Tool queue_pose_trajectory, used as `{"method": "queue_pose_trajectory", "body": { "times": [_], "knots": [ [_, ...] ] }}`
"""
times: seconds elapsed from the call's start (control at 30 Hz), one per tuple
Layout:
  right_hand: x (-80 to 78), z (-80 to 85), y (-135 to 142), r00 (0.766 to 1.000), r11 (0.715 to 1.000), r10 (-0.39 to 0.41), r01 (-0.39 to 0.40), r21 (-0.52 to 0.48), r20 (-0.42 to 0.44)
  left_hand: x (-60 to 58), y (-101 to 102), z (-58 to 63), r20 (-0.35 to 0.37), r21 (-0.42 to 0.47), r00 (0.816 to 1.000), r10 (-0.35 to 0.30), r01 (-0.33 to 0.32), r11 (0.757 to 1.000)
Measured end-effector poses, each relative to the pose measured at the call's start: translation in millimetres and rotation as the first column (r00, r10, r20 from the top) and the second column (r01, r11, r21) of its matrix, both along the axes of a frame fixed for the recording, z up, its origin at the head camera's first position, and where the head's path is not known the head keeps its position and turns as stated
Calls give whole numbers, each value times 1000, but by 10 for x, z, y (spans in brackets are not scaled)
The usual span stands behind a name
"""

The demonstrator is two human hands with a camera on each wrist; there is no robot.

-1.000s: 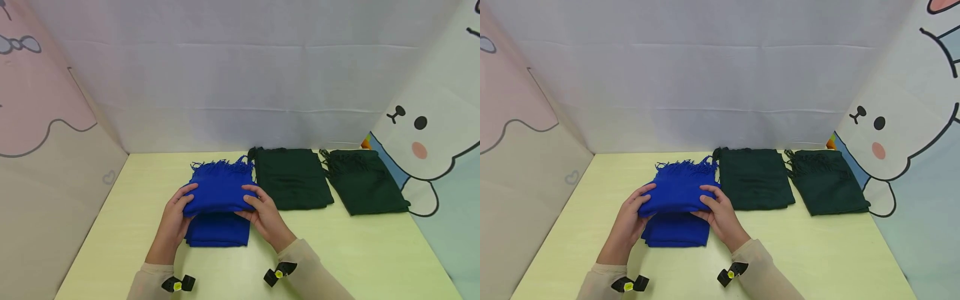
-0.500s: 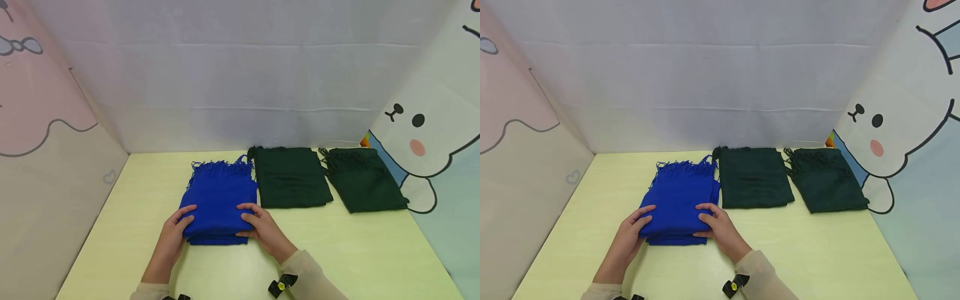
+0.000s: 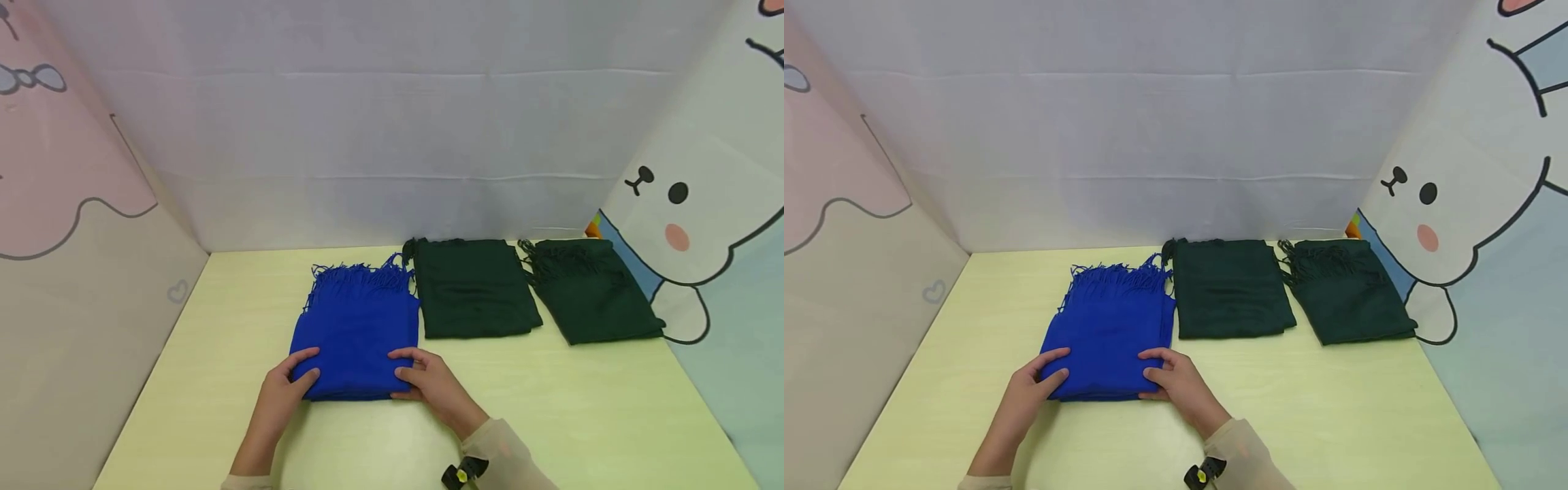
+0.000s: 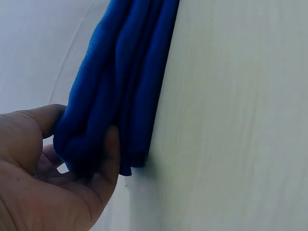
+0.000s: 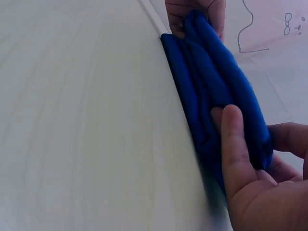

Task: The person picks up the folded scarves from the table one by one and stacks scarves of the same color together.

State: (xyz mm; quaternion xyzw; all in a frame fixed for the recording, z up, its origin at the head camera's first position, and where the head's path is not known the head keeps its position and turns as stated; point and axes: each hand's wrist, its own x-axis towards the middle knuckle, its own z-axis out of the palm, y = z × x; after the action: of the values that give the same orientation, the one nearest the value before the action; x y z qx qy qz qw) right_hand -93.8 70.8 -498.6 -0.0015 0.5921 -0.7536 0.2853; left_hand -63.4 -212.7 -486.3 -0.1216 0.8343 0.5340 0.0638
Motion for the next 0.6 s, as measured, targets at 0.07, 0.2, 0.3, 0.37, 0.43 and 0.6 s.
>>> {"method": "queue_pose_trajectory", "body": {
  "times": [0.07, 0.2, 0.3, 0.37, 0.43, 0.6],
  "knots": [
    [-2, -15, 3, 1000, 999, 11, -12, 33, 18, 7, 12, -11, -17, -76, 1000, -12, 10, 997],
    [1, -55, 13, 998, 995, 48, -51, 82, 38, 10, 19, -61, -57, -178, 998, -31, 21, 984],
    [5, -71, 22, 997, 993, 68, -71, 89, 32, 9, 37, -92, -110, -215, 994, -17, -7, 977],
    [3, -68, 34, 996, 992, 88, -90, 90, 30, 8, 72, -101, -147, -233, 989, 20, -54, 971],
    [-1, -47, 51, 993, 989, 116, -117, 93, 21, 2, 123, -108, -199, -259, 977, 73, -124, 958],
    [-15, 16, 136, 984, 980, 178, -177, 86, -2, -22, 286, -87, -347, -305, 928, 133, -246, 920]
  ]
}}
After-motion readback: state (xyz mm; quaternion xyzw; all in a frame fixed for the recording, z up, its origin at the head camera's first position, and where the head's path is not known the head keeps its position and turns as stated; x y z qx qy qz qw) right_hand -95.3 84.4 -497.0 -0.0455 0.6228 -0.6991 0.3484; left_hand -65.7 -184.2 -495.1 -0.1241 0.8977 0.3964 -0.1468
